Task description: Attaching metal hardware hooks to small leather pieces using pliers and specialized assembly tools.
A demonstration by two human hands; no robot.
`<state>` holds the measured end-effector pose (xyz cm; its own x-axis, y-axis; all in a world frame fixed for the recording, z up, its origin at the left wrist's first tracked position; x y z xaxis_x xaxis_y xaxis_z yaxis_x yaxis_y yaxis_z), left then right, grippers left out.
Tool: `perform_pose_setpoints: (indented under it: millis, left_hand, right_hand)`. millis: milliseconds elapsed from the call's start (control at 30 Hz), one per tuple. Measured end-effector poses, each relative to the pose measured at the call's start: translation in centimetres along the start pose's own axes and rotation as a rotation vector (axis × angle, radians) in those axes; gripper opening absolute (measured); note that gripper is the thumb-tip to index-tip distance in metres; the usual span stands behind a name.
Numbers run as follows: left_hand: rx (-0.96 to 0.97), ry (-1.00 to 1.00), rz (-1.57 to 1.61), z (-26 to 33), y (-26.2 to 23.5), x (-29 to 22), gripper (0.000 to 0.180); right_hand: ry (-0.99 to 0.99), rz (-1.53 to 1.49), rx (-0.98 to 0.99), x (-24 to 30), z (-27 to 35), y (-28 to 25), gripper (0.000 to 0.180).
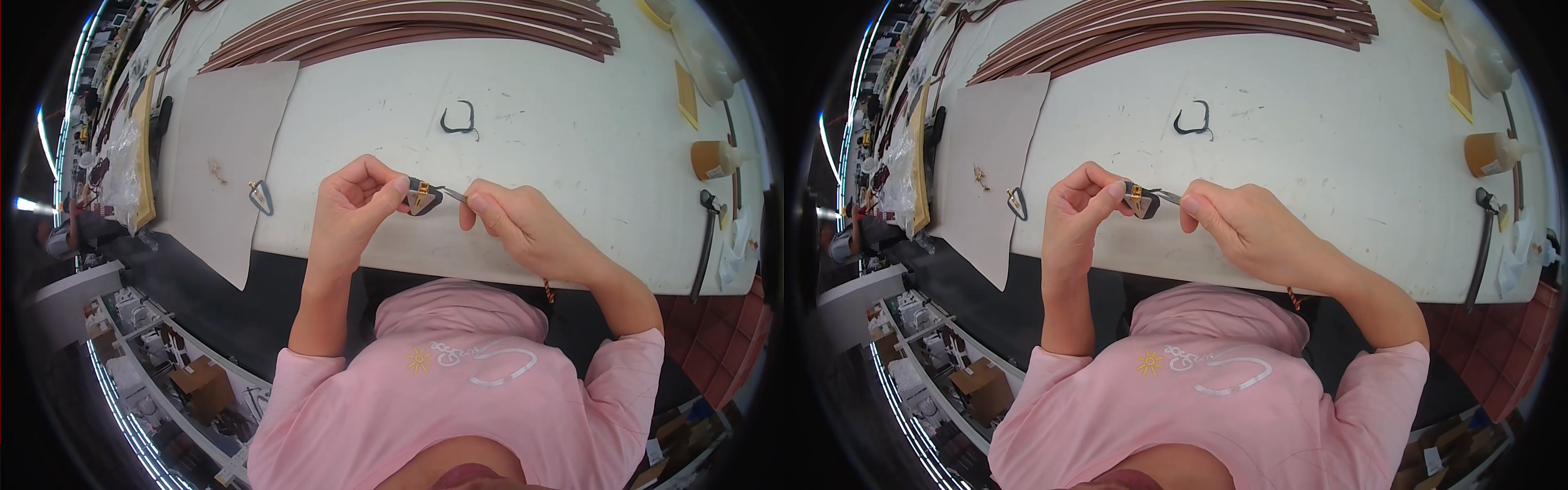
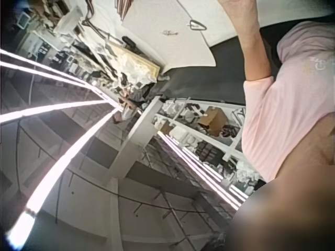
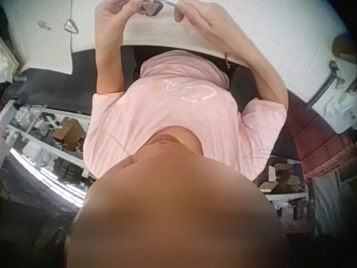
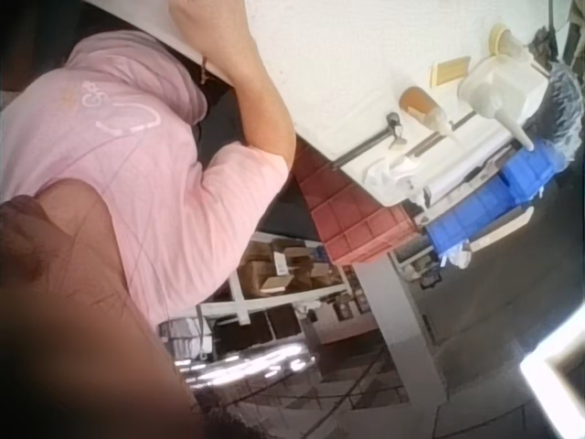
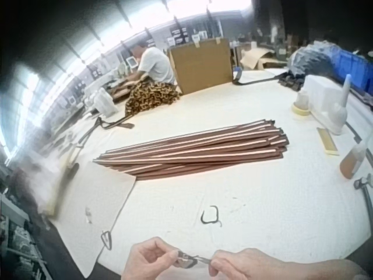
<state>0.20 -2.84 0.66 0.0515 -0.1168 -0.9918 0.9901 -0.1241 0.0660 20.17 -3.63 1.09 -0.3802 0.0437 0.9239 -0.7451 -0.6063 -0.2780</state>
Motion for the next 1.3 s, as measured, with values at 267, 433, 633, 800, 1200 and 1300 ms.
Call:
perform_pose_setpoints:
  millis: [267, 433, 633, 800, 1200, 1300]
  left_hand:
    - [0.059, -0.003, 0.006, 0.1, 0.6, 0.2, 0.009]
    - [0.076, -0.006, 0.013, 0.1, 0.8, 0.2, 0.009]
    - [0.079, -0.006, 0.008, 0.2, 1.0, 0.3, 0.008]
    - [0.088, 0.002, -0.004, 0.2, 1.0, 0.4, 0.008]
    - [0.121, -0.011, -0.029, 0.0, 1.2, 0.7, 0.008]
    - [0.123, -0.006, -0.043, 0.0, 1.2, 0.8, 0.008]
  right_hand:
    - [0.026, 0.002, 0.03, -0.1, 0.0, 0.3, 0.033]
    - [0.094, -0.019, 0.067, -0.2, 0.0, 0.2, 0.037]
    - [0.101, -0.017, 0.071, -0.4, 0.0, 0.3, 0.036]
    - [0.083, -0.022, 0.068, -0.6, -0.1, 0.3, 0.036]
    - [0.082, -0.08, 0.122, -0.8, -0.3, 0.3, 0.041]
    - [0.127, -0.137, 0.153, -1.1, -0.3, 0.4, 0.042]
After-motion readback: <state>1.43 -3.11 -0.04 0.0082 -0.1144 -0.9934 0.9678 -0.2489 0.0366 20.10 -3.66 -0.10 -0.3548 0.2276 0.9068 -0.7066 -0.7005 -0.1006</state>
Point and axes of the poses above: each hand's wrist, its own z-axis away from the middle knuckle, its own y-axis out of the palm, x = y × z, the point moved 5 cm from there along -z, towards the middle knuckle, and after that the axes turned 7 degrees about y, right-handed, at the moved point
